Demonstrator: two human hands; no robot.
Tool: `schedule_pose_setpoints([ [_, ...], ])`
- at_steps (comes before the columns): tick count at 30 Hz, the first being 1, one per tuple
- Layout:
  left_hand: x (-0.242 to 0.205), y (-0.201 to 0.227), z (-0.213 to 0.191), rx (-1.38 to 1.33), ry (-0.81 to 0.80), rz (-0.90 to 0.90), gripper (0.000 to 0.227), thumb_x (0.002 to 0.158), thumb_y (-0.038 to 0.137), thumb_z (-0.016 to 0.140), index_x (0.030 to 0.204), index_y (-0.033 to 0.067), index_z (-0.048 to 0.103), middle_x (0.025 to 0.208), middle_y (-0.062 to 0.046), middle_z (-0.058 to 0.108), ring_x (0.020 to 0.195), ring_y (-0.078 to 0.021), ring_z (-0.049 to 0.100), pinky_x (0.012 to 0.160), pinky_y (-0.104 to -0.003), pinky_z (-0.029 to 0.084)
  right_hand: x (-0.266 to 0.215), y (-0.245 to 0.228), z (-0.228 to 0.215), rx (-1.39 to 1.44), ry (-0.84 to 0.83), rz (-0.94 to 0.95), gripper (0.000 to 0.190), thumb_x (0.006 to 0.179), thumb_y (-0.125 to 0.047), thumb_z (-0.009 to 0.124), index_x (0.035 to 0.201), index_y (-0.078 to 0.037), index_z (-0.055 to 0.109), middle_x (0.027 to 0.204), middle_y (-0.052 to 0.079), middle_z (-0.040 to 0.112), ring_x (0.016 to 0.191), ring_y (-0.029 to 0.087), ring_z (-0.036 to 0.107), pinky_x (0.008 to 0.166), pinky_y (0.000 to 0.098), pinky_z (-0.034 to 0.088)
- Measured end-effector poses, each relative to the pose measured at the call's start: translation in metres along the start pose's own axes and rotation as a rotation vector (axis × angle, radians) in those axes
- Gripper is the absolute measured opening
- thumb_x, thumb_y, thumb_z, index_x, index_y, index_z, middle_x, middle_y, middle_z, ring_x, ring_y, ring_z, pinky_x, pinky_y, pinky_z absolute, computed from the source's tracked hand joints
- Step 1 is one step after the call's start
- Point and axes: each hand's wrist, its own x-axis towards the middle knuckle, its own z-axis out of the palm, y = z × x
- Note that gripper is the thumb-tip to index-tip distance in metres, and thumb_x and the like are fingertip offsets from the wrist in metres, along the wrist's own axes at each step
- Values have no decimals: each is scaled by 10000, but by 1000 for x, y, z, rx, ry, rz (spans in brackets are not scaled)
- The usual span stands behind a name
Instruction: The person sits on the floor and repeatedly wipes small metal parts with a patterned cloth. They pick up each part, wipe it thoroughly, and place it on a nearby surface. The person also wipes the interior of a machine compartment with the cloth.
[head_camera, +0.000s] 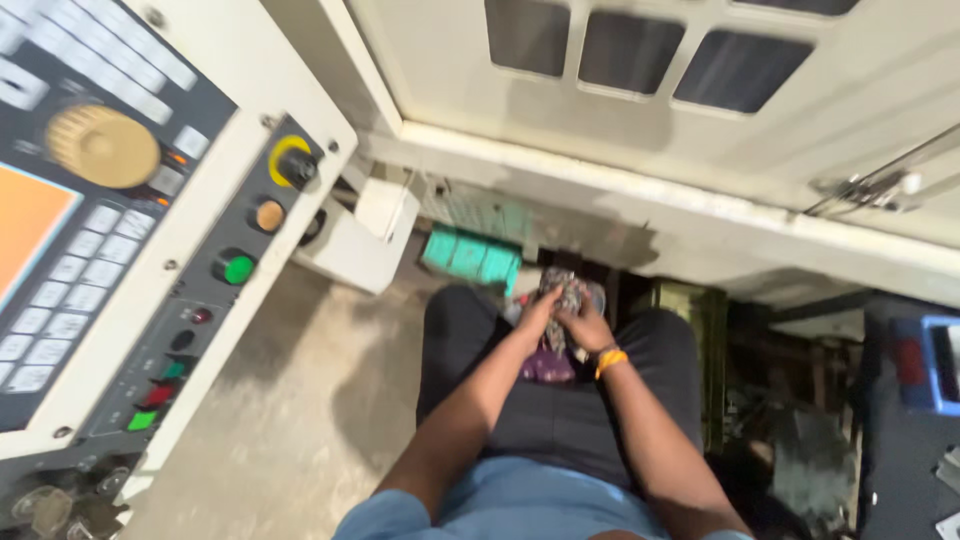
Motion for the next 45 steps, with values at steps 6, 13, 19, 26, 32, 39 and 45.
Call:
schedule_pose_setpoints([
  [6, -10, 26, 8, 36, 7, -202, 651, 907, 562, 627, 1386, 123, 594, 1242, -46, 675, 1140, -193, 601, 1011, -405, 451, 1, -21, -3, 82, 2, -32, 869, 815, -464, 774, 1430, 58, 450, 1332, 195, 645, 1234, 274, 618, 1049, 364, 451],
  [13, -26, 45, 13, -78, -84, -94, 528, 942, 505, 633, 1217, 57, 689, 1030, -72, 740, 925, -201, 694, 808, -349, 547, -12, -53, -3, 98, -19, -54, 659, 751, -390, 769, 1224, 56, 660, 1142, 187, 766, 1051, 290, 727, 937, 390, 543],
  [19, -37, 50, 14, -27, -26, -71, 468, 944, 477, 649, 1147, 58, 697, 945, -67, 726, 833, -191, 700, 708, -337, 561, -20, -63, -7, -77, -9, -18, 678, 770, -445, 739, 1198, 77, 681, 1105, 210, 784, 1026, 283, 762, 915, 376, 563],
  [26, -49, 56, 17, -31, -5, -42, 440, 932, 480, 635, 1120, 88, 698, 897, -38, 697, 734, -166, 655, 564, -323, 480, -27, -74, -2, -16, 4, -40, 705, 736, -440, 731, 1225, 60, 641, 1131, 219, 768, 1040, 308, 757, 923, 383, 568],
  [32, -54, 61, 19, -56, -12, -4, 437, 957, 457, 659, 1142, 65, 717, 933, -64, 727, 759, -153, 687, 587, -279, 545, -33, -79, -1, -331, 145, 110, 756, 719, -555, 713, 1238, -5, 681, 1149, 228, 752, 1111, 336, 727, 995, 390, 532],
  [39, -51, 60, 17, -53, 3, -63, 442, 942, 458, 637, 1155, 74, 681, 913, -55, 720, 720, -159, 682, 522, -295, 500, -29, -77, -1, -335, 133, 56, 754, 731, -553, 706, 1243, -1, 673, 1151, 223, 753, 1109, 328, 726, 1003, 382, 523],
  [45, -48, 58, 12, -68, 10, -42, 523, 933, 454, 633, 1244, 36, 681, 1018, -76, 742, 887, -179, 705, 728, -321, 560, -27, -74, 5, -103, 40, 19, 748, 764, -448, 721, 1331, 17, 570, 1211, 199, 737, 1106, 294, 735, 980, 364, 536],
])
